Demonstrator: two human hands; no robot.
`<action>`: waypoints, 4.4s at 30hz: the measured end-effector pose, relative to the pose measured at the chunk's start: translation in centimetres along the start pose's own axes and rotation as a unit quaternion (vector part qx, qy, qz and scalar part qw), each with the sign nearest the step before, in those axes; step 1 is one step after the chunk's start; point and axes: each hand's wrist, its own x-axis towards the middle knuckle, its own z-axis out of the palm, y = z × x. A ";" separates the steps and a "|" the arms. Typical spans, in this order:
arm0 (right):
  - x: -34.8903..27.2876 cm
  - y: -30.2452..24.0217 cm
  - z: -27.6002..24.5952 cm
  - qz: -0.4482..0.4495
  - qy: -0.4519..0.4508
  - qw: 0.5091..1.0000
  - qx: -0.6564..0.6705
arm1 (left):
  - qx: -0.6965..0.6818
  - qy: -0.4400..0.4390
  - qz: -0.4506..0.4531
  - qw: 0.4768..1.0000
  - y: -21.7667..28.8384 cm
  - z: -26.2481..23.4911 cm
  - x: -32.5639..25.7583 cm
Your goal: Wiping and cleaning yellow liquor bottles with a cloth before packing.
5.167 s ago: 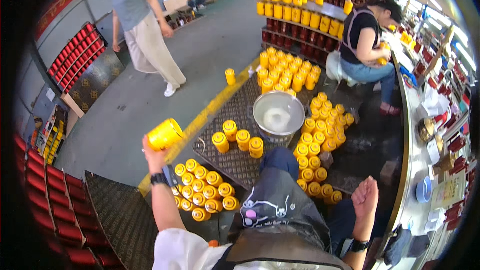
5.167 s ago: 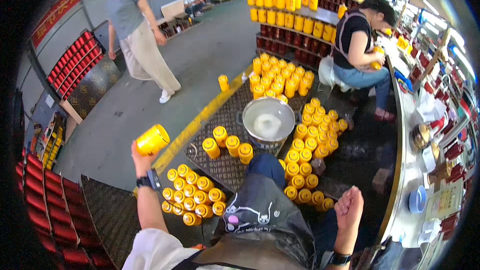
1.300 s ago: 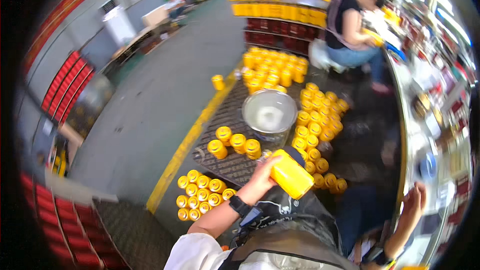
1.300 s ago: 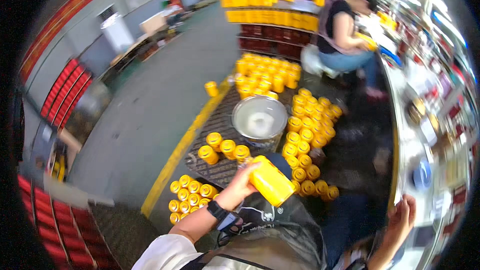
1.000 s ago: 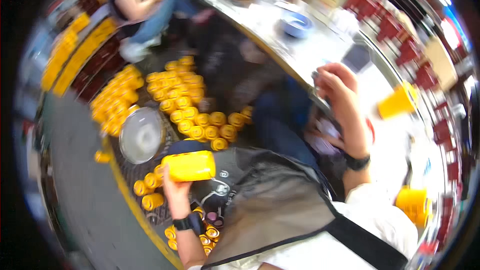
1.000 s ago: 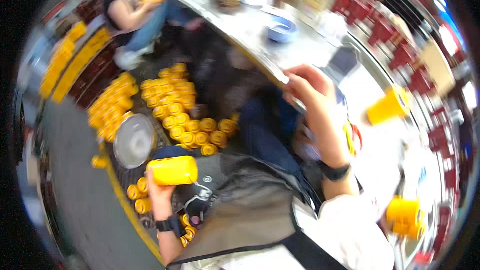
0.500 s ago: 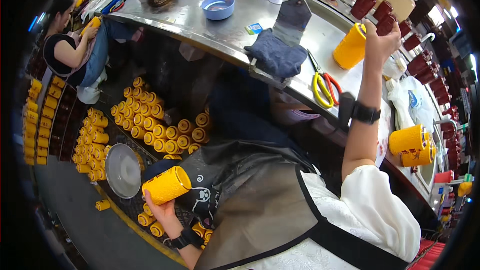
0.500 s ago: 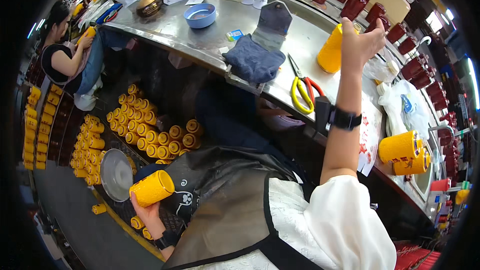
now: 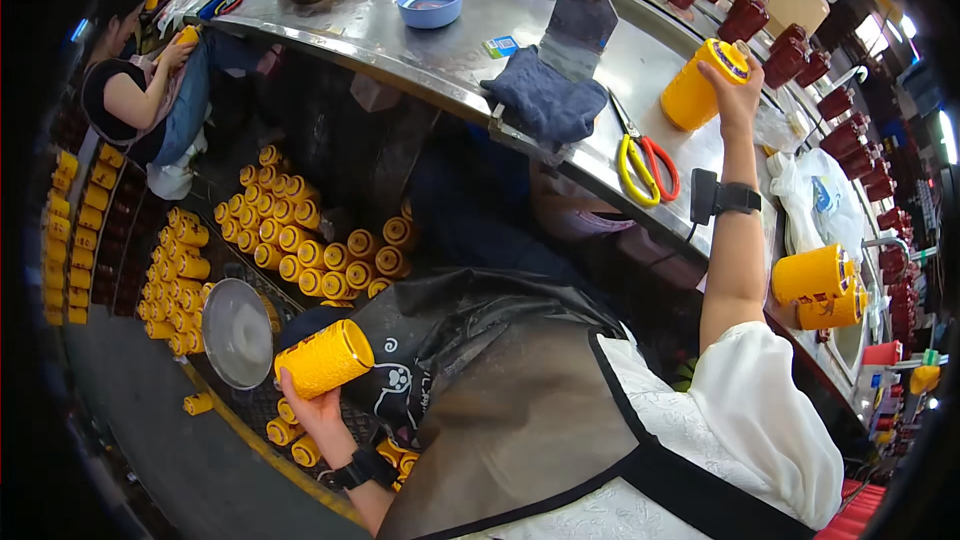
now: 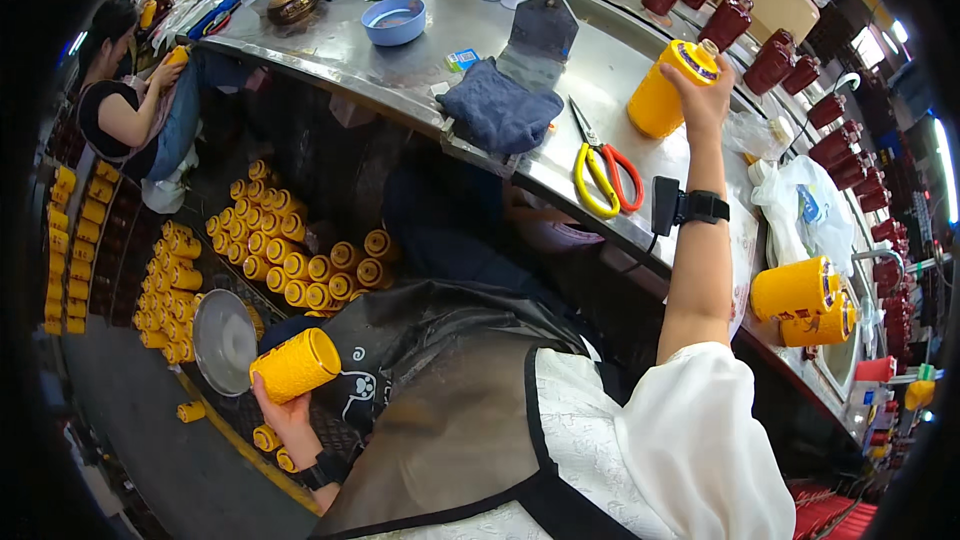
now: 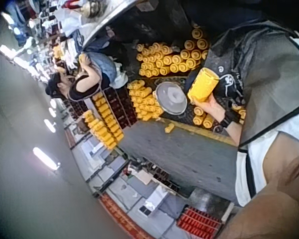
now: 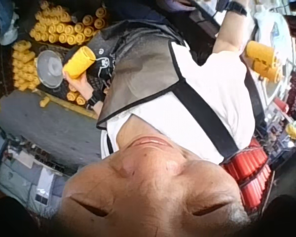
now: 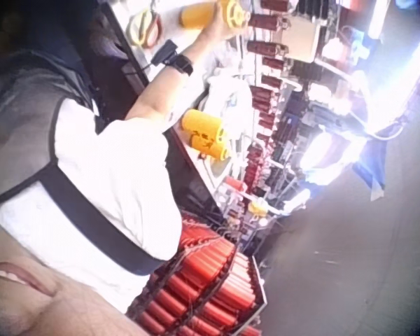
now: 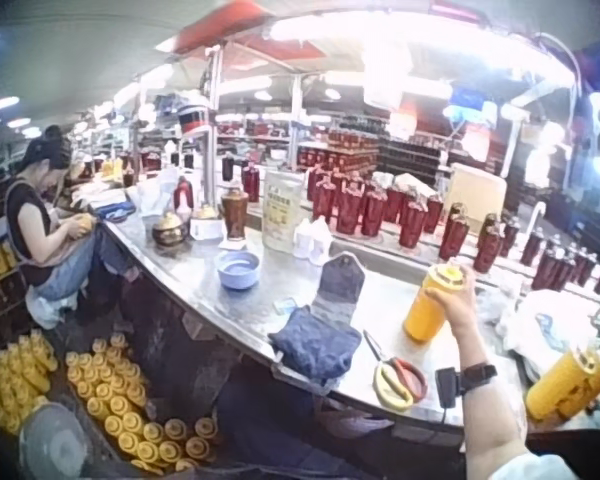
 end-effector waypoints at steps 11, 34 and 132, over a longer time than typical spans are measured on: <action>-4.5 -14.7 0.2 0.088 -0.109 0.864 0.484 | -0.026 0.009 -0.006 1.000 0.0 -1.1 0.0; -28.8 -39.9 18.3 0.193 -0.606 0.510 0.580 | -0.148 -0.146 0.052 0.977 6.8 5.2 -12.9; -40.3 -34.8 19.5 0.264 -0.721 0.309 0.561 | -0.221 -0.319 -0.122 0.913 2.4 6.1 -12.4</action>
